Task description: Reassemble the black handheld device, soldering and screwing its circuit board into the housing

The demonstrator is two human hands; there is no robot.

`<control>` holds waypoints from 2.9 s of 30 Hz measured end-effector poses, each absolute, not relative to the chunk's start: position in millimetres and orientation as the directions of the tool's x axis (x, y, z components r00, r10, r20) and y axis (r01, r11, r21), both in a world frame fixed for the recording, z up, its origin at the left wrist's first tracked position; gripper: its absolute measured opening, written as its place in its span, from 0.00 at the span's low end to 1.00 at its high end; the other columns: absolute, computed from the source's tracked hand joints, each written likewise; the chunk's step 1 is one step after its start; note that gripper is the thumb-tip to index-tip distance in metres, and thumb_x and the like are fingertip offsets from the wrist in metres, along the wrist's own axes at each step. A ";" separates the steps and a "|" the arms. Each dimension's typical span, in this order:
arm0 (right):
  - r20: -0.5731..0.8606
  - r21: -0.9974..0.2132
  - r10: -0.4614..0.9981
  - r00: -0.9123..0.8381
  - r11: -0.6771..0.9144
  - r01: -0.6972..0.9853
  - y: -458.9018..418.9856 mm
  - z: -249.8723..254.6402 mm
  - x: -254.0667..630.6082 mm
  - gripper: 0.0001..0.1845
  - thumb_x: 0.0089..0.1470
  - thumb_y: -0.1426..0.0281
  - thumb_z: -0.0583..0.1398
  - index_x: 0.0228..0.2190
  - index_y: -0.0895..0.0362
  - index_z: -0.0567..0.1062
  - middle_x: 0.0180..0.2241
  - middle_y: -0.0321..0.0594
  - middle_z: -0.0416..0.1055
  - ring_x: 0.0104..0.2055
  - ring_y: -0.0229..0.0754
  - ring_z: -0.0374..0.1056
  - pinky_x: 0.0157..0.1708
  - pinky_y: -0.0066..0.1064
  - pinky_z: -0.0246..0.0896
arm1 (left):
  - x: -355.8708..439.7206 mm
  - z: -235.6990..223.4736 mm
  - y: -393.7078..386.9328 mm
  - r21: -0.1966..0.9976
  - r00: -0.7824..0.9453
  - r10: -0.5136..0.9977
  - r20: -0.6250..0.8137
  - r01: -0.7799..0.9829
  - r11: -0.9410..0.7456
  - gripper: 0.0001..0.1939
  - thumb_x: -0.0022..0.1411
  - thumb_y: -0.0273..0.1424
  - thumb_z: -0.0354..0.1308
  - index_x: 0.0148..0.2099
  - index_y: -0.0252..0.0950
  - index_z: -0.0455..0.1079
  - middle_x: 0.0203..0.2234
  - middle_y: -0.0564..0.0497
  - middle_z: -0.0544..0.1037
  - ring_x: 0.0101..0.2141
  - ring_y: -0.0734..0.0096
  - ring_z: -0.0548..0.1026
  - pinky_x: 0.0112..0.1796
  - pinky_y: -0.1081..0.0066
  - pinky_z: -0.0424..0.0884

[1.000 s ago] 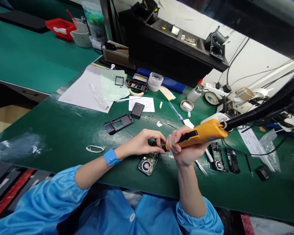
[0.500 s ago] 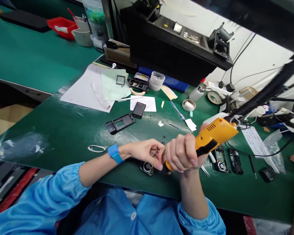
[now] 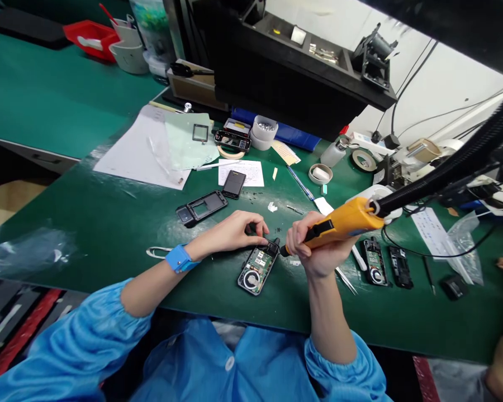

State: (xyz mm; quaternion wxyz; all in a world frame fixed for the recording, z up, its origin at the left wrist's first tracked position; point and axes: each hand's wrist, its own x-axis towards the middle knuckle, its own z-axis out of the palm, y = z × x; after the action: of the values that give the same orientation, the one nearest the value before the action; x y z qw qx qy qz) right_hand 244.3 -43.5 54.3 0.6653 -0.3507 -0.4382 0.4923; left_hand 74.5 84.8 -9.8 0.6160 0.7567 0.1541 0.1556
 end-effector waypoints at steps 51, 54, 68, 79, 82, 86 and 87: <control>0.228 -0.928 0.941 0.250 0.288 -0.237 -43.5 46.9 236.1 0.40 0.49 0.29 0.59 0.21 0.55 0.76 0.13 0.30 0.58 0.11 0.33 0.49 0.12 0.29 0.41 | 75.1 -15.1 66.8 0.929 0.940 0.339 -0.025 0.147 -0.339 0.09 0.66 0.33 0.70 0.36 0.37 0.74 0.30 0.52 0.81 0.31 0.68 0.80 0.32 0.73 0.71; 0.249 -0.918 0.934 0.255 0.312 -0.244 -43.0 43.7 237.1 0.41 0.50 0.29 0.59 0.22 0.55 0.78 0.14 0.30 0.59 0.11 0.33 0.49 0.11 0.29 0.40 | 75.3 -13.0 68.8 0.927 0.941 0.338 -0.021 0.145 -0.347 0.11 0.65 0.33 0.71 0.34 0.37 0.72 0.30 0.53 0.81 0.30 0.69 0.78 0.32 0.73 0.69; 0.237 -0.924 0.947 0.216 0.288 -0.250 -42.2 38.7 242.1 0.43 0.49 0.26 0.58 0.21 0.55 0.76 0.13 0.30 0.58 0.10 0.32 0.47 0.11 0.29 0.40 | 76.2 -14.2 69.2 0.942 0.945 0.323 -0.049 0.151 -0.300 0.13 0.66 0.35 0.71 0.34 0.37 0.73 0.28 0.53 0.80 0.29 0.68 0.80 0.30 0.74 0.72; 0.256 -0.918 0.937 0.237 0.313 -0.245 -41.6 44.9 243.6 0.40 0.52 0.31 0.57 0.23 0.56 0.80 0.14 0.31 0.61 0.10 0.32 0.48 0.09 0.28 0.39 | 80.8 -17.4 67.2 0.931 0.932 0.354 0.072 0.065 -0.360 0.09 0.66 0.31 0.72 0.35 0.36 0.75 0.28 0.53 0.81 0.29 0.71 0.77 0.31 0.74 0.68; 0.259 -0.928 0.928 0.269 0.316 -0.197 -43.0 54.1 248.2 0.42 0.51 0.29 0.56 0.22 0.55 0.79 0.12 0.30 0.57 0.09 0.33 0.48 0.09 0.29 0.39 | 87.4 -21.2 64.5 0.929 0.927 0.356 0.118 0.023 -0.369 0.05 0.67 0.29 0.71 0.39 0.36 0.78 0.30 0.53 0.83 0.30 0.71 0.79 0.33 0.73 0.70; 0.319 -0.913 0.896 0.310 0.378 -0.155 -43.1 68.1 248.5 0.41 0.54 0.30 0.55 0.22 0.54 0.80 0.10 0.28 0.52 0.09 0.33 0.45 0.10 0.28 0.42 | 90.6 -22.7 62.3 0.923 0.918 0.361 0.164 -0.014 -0.384 0.04 0.67 0.29 0.72 0.40 0.36 0.79 0.33 0.51 0.85 0.33 0.68 0.82 0.35 0.72 0.72; 0.341 -0.901 0.888 0.308 0.402 -0.163 -42.1 70.8 246.1 0.41 0.55 0.30 0.55 0.23 0.54 0.80 0.10 0.27 0.52 0.09 0.33 0.44 0.10 0.28 0.42 | 90.2 -22.0 62.0 0.919 0.913 0.367 0.179 -0.021 -0.394 0.04 0.67 0.29 0.72 0.40 0.36 0.80 0.35 0.50 0.85 0.35 0.66 0.82 0.37 0.71 0.73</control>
State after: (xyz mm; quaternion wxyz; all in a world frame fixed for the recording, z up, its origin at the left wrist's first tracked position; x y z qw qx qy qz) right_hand 246.1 -42.1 70.8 0.7035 -0.3989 -0.4542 0.3737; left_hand 90.2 62.0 -22.0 0.5401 0.8153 0.1061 0.1798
